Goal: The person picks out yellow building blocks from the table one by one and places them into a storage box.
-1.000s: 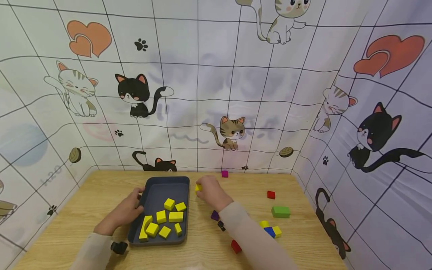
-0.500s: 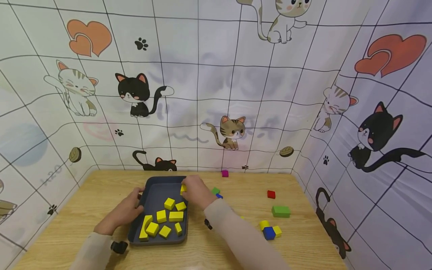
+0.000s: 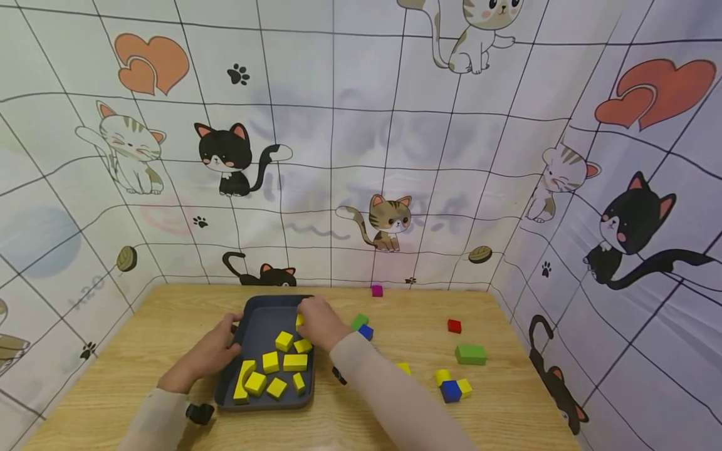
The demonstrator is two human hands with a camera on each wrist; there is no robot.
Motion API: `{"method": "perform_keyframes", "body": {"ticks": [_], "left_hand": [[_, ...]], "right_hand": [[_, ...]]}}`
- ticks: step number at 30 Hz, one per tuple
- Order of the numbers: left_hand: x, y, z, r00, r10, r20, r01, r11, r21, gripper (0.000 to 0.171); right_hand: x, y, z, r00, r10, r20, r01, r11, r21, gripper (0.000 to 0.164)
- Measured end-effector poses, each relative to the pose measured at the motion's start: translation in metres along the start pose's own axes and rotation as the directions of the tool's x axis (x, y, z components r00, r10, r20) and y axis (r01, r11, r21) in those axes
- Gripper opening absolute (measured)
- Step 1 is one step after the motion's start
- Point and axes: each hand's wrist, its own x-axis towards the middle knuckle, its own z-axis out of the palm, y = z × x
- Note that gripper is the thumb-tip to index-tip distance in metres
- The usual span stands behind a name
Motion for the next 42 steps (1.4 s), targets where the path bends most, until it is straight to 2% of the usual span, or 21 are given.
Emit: {"method": "perform_keyframes", "body": {"ticks": [8,21,26,29,33,42], "left_hand": [[0.0,0.001,0.002,1.0,0.005,0.0,-0.005,1.0,0.002,0.067],[-0.001,0.003,0.002,1.0,0.007,-0.003,-0.007,1.0,0.005,0.067],[-0.001,0.003,0.002,1.0,0.003,-0.002,-0.003,1.0,0.007,0.067],[-0.001,0.004,0.002,1.0,-0.007,0.001,0.007,1.0,0.007,0.067],[-0.001,0.005,0.001,1.0,-0.003,-0.001,0.003,1.0,0.009,0.067],[-0.001,0.005,0.001,1.0,-0.01,-0.002,0.011,1.0,0.015,0.066]], "right_hand": [[-0.002,-0.001,0.0,1.0,0.007,0.012,-0.007,1.0,-0.004,0.037],[-0.015,0.003,-0.004,0.999,-0.04,-0.03,0.039,0.998,-0.045,0.037],[-0.026,0.006,-0.008,0.998,-0.037,-0.058,0.034,0.998,-0.057,0.037],[-0.034,0.01,-0.013,0.998,-0.017,-0.058,0.016,0.999,-0.03,0.037],[-0.044,0.019,-0.02,0.999,0.014,-0.053,-0.013,1.0,0.018,0.038],[-0.073,0.045,-0.036,0.996,0.019,-0.088,-0.017,1.0,0.026,0.039]]}}
